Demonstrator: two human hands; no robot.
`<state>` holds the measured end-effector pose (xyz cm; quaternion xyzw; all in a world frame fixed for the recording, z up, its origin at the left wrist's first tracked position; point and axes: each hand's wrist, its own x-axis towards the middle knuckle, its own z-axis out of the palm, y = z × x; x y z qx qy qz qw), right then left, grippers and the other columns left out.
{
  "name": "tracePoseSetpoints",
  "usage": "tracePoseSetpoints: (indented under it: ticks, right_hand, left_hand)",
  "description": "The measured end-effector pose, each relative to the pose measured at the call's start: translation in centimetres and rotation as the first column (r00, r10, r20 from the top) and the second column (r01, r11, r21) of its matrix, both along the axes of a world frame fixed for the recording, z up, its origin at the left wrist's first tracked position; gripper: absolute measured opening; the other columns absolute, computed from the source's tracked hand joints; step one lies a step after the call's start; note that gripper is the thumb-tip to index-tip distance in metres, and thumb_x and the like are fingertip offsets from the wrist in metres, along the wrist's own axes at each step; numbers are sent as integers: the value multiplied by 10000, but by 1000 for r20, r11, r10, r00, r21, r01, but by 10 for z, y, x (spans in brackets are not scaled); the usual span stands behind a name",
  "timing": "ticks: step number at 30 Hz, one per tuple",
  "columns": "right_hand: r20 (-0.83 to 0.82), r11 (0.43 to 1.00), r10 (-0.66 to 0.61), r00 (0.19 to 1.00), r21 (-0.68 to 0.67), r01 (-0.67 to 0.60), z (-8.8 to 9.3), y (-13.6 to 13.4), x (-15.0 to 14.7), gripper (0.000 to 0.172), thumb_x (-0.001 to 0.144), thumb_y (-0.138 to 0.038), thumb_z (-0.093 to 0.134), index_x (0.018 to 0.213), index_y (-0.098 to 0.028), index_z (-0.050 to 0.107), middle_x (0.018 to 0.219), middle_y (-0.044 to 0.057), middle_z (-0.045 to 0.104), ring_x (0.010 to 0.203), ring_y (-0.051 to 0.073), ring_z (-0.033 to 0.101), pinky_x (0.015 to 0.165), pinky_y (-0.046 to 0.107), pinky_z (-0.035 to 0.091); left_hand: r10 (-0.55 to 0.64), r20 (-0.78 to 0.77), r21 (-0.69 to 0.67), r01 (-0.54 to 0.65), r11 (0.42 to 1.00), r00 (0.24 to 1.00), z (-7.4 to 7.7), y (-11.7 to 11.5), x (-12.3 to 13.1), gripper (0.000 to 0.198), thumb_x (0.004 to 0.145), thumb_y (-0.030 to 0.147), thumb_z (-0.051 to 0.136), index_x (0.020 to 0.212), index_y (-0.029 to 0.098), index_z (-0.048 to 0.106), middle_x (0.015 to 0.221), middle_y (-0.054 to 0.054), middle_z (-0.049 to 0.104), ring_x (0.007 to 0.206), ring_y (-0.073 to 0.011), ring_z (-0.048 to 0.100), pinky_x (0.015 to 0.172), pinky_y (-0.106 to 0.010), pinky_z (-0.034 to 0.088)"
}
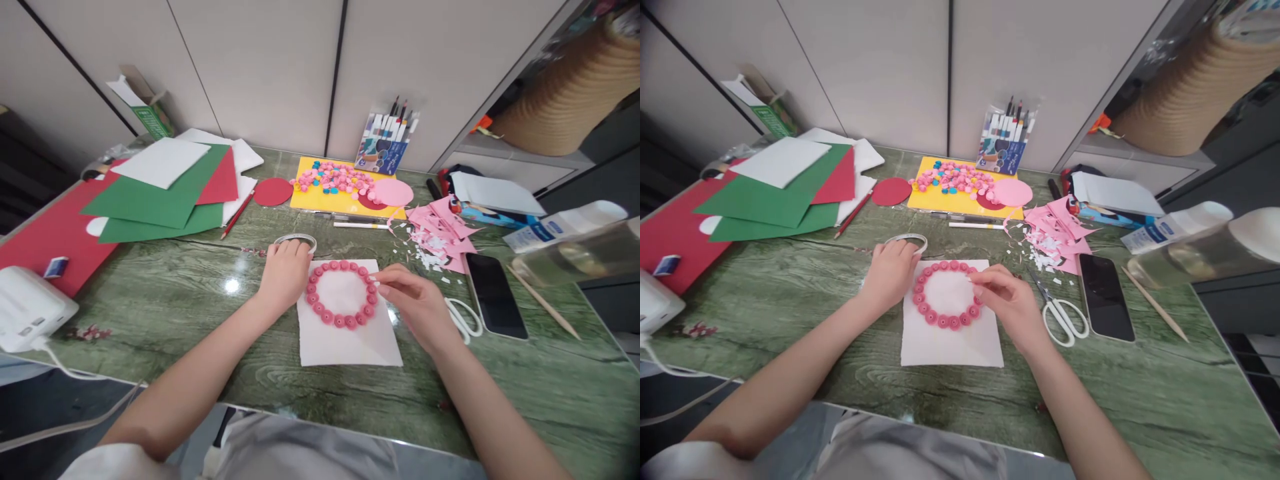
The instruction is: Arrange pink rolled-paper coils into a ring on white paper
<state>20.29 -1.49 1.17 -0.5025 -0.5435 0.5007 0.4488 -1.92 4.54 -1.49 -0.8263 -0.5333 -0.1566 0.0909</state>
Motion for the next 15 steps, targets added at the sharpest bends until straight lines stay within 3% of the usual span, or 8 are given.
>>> tracePoseSetpoints:
  ticks: [5,7,9,12,15]
  right_hand:
    - [-74,997,33,997,-62,-37,-1,-2,-2,153,751,-272,621,892,-243,675,883,25,503,814,144,505,633,254,439]
    - [-11,999,44,999,-30,-44,1,-4,-3,182,764,-259,604,933,-256,671,893,27,498,815,144,507,642,261,442]
    - [94,998,42,995,40,-46,3,-6,-6,232,775,-230,583,989,-280,658,896,26,494,823,147,509,668,278,448]
    - [284,980,29,958,179,-83,6,-13,-14,346,788,-170,543,1092,-322,604,910,23,489,856,152,509,743,316,449]
    - [446,952,23,895,262,-156,7,-19,-22,452,789,-116,502,1184,-332,533,938,27,478,874,151,506,774,329,450]
  left_hand:
    - [17,72,-49,-13,999,997,4,-5,3,236,850,279,447,1011,142,553,900,-117,561,878,-262,498,762,-391,326]
    - [-8,156,-74,19,997,988,11,-12,7,329,828,307,491,1108,139,521,969,-129,545,933,-273,478,791,-406,334]
    - [-86,283,-114,122,986,955,18,-21,12,270,828,298,492,1046,152,559,967,-109,540,933,-252,477,797,-392,353]
    - [-163,550,-202,320,925,819,24,-34,19,125,820,252,515,826,173,612,846,-43,542,852,-176,504,777,-322,393]
    - [-62,726,-279,376,883,685,26,-39,22,83,788,237,569,777,186,633,784,-11,541,789,-137,523,724,-277,420]
